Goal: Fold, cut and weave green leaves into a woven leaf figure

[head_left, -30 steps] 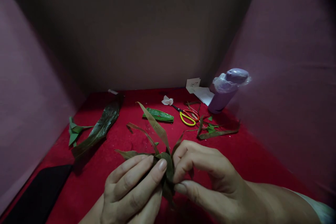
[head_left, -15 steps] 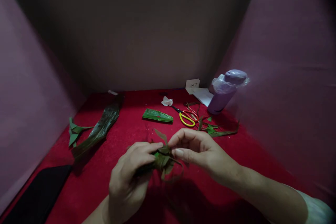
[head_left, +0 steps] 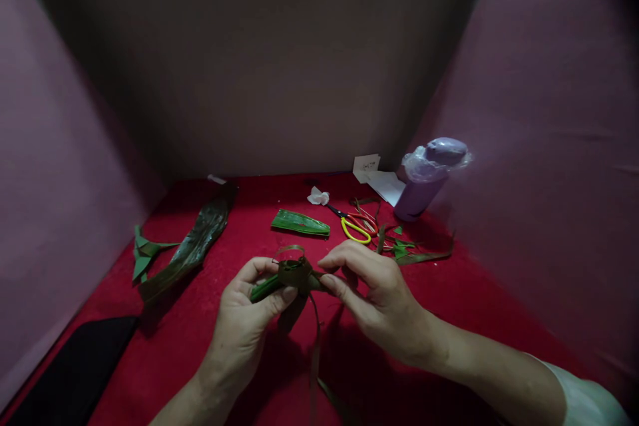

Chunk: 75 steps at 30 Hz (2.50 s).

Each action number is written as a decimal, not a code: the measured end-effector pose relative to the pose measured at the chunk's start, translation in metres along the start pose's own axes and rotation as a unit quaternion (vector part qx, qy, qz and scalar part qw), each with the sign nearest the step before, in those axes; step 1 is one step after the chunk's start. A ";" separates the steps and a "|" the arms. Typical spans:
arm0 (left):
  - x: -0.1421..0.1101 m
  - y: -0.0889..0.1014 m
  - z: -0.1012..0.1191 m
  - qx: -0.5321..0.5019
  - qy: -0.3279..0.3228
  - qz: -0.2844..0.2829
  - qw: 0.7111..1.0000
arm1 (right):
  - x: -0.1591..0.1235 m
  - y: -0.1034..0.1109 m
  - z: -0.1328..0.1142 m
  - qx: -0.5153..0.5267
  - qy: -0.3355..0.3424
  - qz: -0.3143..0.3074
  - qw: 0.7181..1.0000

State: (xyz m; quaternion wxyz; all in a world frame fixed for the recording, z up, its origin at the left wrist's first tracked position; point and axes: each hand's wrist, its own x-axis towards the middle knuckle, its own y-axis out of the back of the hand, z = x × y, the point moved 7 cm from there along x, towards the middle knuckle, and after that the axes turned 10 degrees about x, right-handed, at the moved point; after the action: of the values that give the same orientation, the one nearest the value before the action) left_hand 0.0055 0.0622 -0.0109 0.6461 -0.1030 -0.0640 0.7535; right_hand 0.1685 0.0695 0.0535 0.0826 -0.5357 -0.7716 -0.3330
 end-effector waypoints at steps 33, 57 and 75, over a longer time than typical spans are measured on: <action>-0.032 -0.014 0.036 0.335 -0.409 -0.037 0.848 | -0.031 -0.017 -0.034 -0.268 0.295 0.018 0.917; -0.055 -0.019 0.056 0.386 -0.526 -0.062 0.756 | -0.030 -0.015 -0.055 -0.144 0.353 -0.057 0.923; -0.054 -0.027 0.059 0.455 -0.544 -0.035 0.704 | -0.031 -0.030 -0.053 -0.128 0.318 -0.146 0.928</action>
State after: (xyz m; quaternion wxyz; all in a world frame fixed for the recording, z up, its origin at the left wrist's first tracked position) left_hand 0.0250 0.0150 0.0560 0.4933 0.6336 -0.0577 0.5932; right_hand 0.1426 0.0078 0.0665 0.2052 -0.2891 -0.7252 -0.5903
